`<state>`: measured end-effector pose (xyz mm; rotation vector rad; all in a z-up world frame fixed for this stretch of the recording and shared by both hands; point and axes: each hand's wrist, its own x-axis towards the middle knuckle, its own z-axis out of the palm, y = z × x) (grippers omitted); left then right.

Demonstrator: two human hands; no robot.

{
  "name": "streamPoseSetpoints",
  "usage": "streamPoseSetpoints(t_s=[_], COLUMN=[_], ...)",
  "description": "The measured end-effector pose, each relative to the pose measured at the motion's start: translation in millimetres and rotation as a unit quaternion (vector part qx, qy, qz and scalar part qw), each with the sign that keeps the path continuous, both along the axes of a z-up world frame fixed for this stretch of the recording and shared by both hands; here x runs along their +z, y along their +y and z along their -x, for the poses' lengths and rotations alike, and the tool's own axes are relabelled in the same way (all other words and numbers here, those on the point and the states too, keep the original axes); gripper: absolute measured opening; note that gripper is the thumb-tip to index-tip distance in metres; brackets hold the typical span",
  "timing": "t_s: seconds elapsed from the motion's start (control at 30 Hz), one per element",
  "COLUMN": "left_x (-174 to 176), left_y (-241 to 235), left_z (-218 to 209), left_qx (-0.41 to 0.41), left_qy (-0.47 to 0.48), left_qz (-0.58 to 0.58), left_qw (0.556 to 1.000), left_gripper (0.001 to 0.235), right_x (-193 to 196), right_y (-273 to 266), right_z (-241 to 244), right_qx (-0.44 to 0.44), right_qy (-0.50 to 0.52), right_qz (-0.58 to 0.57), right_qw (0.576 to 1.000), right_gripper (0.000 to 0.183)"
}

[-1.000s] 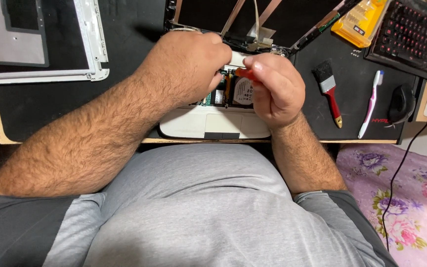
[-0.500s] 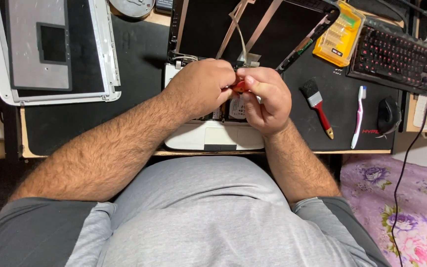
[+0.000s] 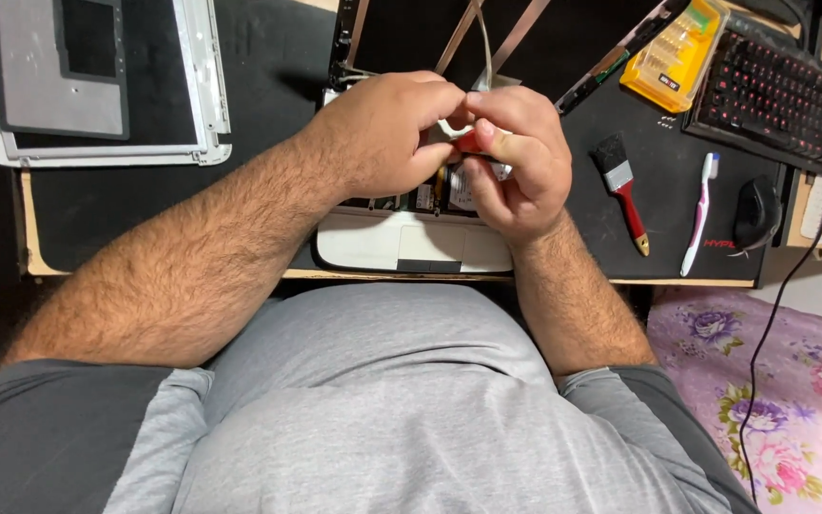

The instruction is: The person installs a 2.5-inch hard drive into a disassembled laptop. They place the drive into the bay, connect the ribbon cable, and secure the drive with multiple screws using a screwdriver.

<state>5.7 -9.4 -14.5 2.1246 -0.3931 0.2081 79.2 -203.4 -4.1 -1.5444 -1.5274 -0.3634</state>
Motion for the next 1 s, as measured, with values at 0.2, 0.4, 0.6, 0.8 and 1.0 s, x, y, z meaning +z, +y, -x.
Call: streamPoseSetpoints(t_s=[0.2, 0.4, 0.6, 0.8, 1.0], left_x=[-1, -9, -12, -13, -11], left_y=[5, 9, 2, 2, 0], left_z=[-1, -2, -1, -1, -2], left_qx=[0.012, 0.06, 0.044, 0.066, 0.055], left_qy=[0.013, -0.051, -0.047, -0.066, -0.053], left_qz=[-0.062, -0.088, -0.113, -0.105, -0.101], left_qw=[0.998, 0.993, 0.992, 0.99, 0.992], left_gripper=[0.023, 0.021, 0.017, 0.018, 0.015], right_x=[-3, -8, -11, -9, -11], right_y=[0, -9, -7, -7, -8], right_z=[3, -6, -3, -5, -4], right_qx=[0.008, -0.008, -0.003, 0.041, -0.028], right_qy=[0.028, 0.003, 0.028, 0.073, 0.026], right_qz=[-0.021, 0.006, -0.025, -0.017, -0.049], right_qw=[0.999, 1.0, 0.999, 0.996, 0.998], right_gripper=[0.021, 0.026, 0.03, 0.028, 0.029])
